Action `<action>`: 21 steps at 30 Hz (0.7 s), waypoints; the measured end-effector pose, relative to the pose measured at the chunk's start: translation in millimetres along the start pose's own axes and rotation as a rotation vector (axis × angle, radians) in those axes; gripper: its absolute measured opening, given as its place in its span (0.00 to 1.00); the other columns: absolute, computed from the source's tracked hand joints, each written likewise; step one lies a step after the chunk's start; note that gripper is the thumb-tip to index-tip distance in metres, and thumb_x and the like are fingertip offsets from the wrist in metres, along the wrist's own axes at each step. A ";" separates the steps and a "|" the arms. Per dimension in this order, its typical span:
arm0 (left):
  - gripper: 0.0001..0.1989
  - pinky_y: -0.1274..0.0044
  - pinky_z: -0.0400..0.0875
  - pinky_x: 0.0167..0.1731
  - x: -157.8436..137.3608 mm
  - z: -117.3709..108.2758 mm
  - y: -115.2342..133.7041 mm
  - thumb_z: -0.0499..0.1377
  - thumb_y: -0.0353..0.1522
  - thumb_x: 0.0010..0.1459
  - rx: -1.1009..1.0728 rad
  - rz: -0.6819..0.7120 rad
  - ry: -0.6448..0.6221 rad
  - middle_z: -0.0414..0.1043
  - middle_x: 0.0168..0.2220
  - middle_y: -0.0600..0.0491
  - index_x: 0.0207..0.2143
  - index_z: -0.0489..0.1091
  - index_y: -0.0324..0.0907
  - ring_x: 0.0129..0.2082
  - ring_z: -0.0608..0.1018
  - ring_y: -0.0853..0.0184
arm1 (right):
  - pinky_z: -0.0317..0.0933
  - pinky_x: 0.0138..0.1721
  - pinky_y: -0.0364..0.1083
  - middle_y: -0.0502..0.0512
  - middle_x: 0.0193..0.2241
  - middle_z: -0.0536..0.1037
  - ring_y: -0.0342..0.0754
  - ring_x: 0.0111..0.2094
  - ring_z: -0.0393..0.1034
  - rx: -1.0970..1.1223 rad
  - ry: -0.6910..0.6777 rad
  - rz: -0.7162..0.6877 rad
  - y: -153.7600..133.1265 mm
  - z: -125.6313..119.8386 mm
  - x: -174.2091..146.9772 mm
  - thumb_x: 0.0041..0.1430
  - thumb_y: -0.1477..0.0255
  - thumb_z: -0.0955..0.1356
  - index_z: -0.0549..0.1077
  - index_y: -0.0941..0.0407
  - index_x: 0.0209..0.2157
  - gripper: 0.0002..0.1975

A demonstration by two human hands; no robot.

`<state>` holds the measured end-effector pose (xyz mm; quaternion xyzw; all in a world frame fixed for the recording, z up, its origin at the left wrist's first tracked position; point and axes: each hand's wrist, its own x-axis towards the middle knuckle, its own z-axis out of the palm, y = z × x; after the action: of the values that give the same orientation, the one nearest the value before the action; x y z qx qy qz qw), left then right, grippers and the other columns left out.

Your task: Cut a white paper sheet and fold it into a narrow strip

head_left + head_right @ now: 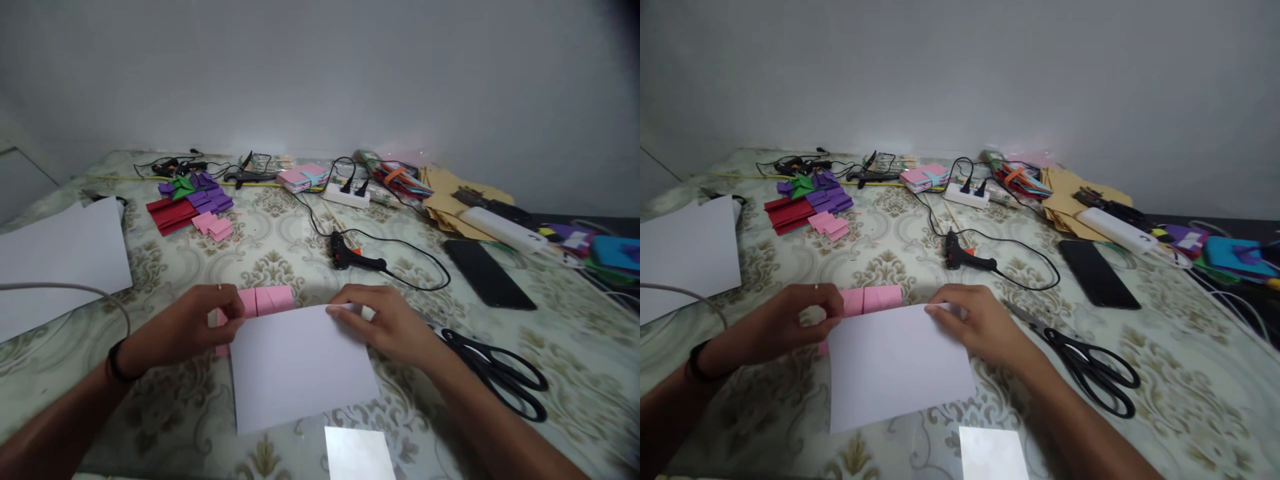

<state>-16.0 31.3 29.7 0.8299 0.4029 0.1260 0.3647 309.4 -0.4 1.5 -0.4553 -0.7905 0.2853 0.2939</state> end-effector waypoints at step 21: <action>0.10 0.75 0.70 0.39 8.2 30.9 -11.0 0.53 0.29 0.70 0.202 0.188 0.140 0.75 0.36 0.53 0.34 0.71 0.42 0.37 0.76 0.67 | 0.66 0.43 0.48 0.57 0.37 0.81 0.51 0.40 0.74 -0.086 -0.041 -0.033 0.7 19.1 0.8 0.69 0.72 0.67 0.79 0.58 0.38 0.08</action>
<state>-1.5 26.5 -0.4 0.8858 0.3582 0.1758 0.2369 295.6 -2.9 -11.5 -0.4485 -0.8152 0.2556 0.2626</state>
